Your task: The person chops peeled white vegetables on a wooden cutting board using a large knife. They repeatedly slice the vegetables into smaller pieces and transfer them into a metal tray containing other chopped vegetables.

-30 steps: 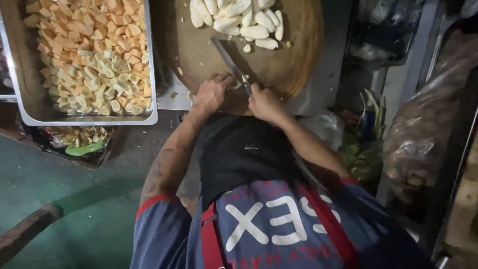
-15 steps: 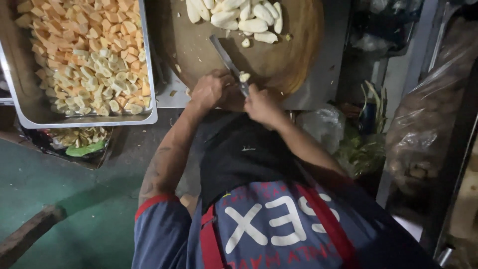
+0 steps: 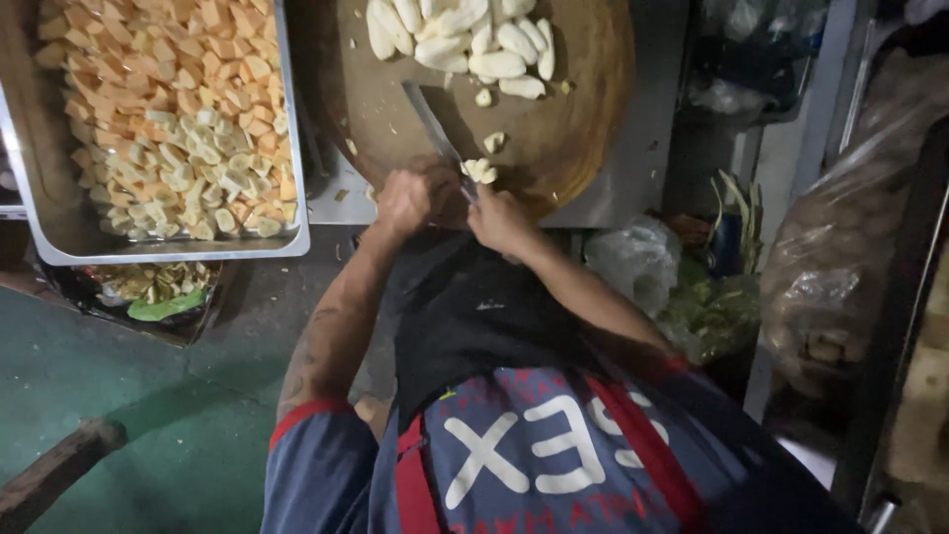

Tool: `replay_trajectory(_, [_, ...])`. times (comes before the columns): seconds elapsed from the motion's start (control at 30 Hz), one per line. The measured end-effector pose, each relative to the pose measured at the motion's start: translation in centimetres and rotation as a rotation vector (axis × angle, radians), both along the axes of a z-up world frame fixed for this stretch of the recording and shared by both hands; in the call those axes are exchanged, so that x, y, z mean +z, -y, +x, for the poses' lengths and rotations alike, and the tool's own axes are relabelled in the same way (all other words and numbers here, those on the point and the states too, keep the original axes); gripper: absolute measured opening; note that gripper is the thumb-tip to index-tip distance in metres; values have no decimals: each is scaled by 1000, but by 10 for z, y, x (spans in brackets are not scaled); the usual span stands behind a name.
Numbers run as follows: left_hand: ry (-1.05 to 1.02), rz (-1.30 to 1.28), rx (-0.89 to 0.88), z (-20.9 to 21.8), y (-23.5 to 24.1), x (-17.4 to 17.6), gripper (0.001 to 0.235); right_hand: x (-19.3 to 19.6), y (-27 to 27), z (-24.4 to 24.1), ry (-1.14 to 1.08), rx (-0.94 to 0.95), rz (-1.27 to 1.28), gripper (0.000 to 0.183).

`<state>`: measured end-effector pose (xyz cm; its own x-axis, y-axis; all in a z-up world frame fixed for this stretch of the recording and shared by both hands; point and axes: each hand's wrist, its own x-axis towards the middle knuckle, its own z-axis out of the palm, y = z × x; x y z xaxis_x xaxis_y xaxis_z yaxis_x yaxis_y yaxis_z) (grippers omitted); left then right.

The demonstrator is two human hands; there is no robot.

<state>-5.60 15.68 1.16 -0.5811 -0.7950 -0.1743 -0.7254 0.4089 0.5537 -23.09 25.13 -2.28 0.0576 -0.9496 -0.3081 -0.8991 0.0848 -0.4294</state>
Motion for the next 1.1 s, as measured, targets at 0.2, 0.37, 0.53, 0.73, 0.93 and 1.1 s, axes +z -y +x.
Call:
replay_trajectory(0.2, [21,-38,-74,-5,14,-44,47,41,5,-48,254,-46,-52,40])
replay_trajectory(0.37, [-292,-33,293,-1,67,-35,44,25,4,-81,540,-150,15,66])
replay_trajectory(0.53, [-299,-413,255,9,140,-31,50,53,3,-63,567,-295,186,72])
replay_trajectory(0.73, [122,-329,-5,30,166,-7,39,9,-10,-93,435,-78,34,49])
replay_trajectory(0.93, [-58,-313,80,57,134,-4,21,32,-4,-92,405,121,221,14])
replay_trajectory(1.1, [-168,-144,285,53,75,40,26,34,2,-88,442,33,413,7])
